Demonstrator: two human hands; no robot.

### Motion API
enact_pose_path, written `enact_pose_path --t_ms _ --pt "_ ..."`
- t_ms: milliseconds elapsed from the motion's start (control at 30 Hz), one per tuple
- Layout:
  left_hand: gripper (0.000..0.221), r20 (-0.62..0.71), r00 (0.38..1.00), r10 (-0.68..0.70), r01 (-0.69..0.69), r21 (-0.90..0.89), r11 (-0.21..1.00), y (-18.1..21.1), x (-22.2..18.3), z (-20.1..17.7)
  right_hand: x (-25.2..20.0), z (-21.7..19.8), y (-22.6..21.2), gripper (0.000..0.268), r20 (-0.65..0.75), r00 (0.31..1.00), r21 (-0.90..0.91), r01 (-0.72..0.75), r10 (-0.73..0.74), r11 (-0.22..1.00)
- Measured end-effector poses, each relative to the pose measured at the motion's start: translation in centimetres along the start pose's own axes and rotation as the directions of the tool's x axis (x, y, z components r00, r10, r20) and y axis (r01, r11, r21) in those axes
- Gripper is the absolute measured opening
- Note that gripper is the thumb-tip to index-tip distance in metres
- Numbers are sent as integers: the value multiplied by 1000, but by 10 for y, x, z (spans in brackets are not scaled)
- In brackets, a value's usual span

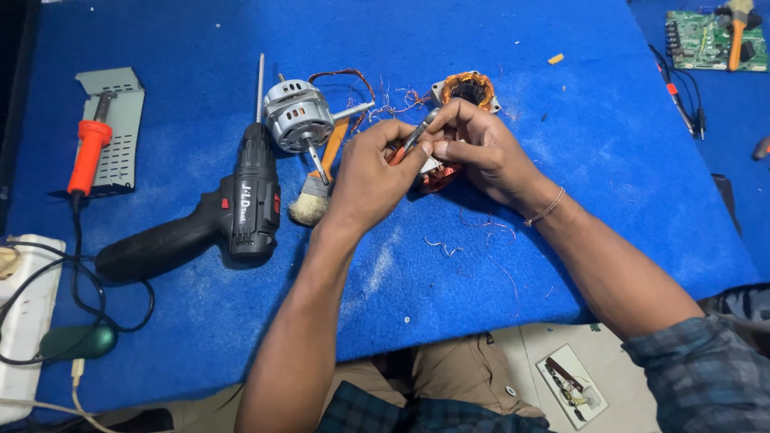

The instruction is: Repairing a motor stator by untangling, cutting, and manipulating wires using hand tools

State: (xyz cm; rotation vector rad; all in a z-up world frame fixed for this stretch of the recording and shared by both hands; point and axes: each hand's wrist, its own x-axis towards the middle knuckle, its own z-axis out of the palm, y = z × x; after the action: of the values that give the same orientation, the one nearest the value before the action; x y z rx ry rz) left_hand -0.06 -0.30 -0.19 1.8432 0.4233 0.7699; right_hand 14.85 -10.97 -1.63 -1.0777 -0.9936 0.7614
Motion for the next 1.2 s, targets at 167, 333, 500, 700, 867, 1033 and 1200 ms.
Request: enact_pose_path --t_ms 167,333,500,700,867,1033,1200 --pt "13 12 999 46 -46 2 999 2 2 -5 0 1 -1 27 -3 1000 38 -13 14 999" --pt "16 40 995 88 -87 -25 996 4 2 -8 0 1 0 27 -6 1000 51 -17 18 999" --pt "20 76 989 126 -127 1 992 2 4 -13 0 -10 14 26 -13 999 68 -33 34 997" --pt "26 63 997 39 -40 4 999 5 2 -9 1 -7 12 23 -71 997 102 -23 30 994" --pt "22 44 998 -40 40 1 999 -5 8 -2 -3 5 1 20 -97 995 106 -19 30 994" --pt "14 27 997 -66 66 -1 998 -5 9 -5 -2 7 -8 23 -85 991 169 -90 105 982" --pt "14 14 999 -50 49 25 998 -9 11 -5 -1 4 -8 32 0 997 40 -78 78 996"
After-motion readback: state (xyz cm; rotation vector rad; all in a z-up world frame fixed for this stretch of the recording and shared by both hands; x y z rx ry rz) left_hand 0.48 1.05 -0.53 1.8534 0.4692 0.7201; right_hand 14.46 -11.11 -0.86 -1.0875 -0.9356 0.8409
